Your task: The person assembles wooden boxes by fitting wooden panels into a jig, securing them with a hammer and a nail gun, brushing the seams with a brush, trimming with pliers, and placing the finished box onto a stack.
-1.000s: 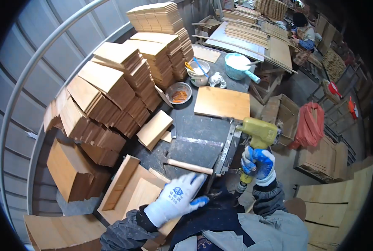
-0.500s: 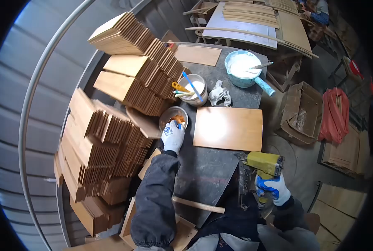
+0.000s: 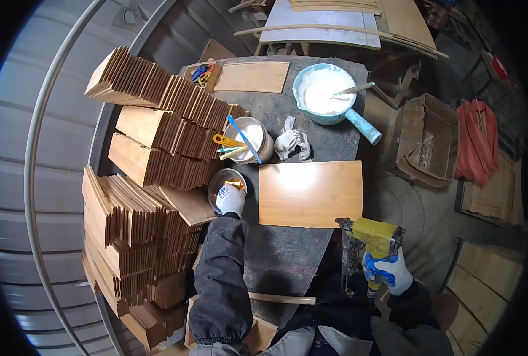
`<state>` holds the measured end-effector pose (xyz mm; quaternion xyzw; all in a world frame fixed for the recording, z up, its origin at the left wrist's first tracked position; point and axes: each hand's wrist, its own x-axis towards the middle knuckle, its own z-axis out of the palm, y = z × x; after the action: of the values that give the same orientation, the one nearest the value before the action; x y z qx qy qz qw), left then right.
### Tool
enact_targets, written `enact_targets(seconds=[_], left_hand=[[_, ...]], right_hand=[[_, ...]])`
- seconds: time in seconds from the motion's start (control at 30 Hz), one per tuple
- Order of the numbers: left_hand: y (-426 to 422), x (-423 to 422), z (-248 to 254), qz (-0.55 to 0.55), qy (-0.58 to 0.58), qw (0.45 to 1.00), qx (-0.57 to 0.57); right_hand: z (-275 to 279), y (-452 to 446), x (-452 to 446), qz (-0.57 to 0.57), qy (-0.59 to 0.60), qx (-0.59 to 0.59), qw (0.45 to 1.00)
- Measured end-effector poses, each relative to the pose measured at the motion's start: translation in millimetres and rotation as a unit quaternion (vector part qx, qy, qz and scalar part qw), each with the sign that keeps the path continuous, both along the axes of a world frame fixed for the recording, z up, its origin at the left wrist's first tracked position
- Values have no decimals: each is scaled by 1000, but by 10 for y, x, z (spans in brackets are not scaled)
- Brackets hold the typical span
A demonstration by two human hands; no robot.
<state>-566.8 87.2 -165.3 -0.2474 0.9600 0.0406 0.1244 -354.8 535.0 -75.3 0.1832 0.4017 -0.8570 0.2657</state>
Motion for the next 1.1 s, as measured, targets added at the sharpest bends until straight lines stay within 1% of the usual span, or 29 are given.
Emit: enact_targets(seconds=[0.07, 0.17, 0.27, 0.47, 0.6, 0.73, 0.83, 0.87, 0.97, 1.0, 1.1], left_hand=[[9, 9, 26, 4, 2, 1000, 4], [35, 30, 32, 45, 31, 998, 15], [-76, 35, -111, 31, 48, 998, 17], [-124, 17, -134, 13, 47, 999, 11], [-64, 6, -100, 22, 30, 999, 19], [-176, 84, -211, 0, 67, 998, 10], [-227, 102, -211, 19, 81, 994, 70], [-232, 108, -208, 17, 79, 994, 69], [-243, 113, -197, 54, 132, 981, 131], [-226, 113, -206, 52, 132, 981, 131], [-150, 120, -250, 5, 126, 991, 40]], right_hand=[[-21, -6, -20, 3, 9, -14, 1000], [-57, 8, -23, 10, 12, -24, 1000], [-80, 6, -34, 19, 17, -27, 999], [-71, 29, -34, 26, 32, -29, 999], [-33, 68, -7, 22, 31, -23, 999], [-51, 130, 20, 20, 36, -30, 999], [-80, 172, 35, 15, 37, -22, 999], [-87, 179, 49, 14, 38, -17, 999], [-97, 194, 75, 7, 32, -17, 999], [-96, 200, 83, 3, 30, -15, 999], [-62, 204, 120, -5, 31, 0, 1000]])
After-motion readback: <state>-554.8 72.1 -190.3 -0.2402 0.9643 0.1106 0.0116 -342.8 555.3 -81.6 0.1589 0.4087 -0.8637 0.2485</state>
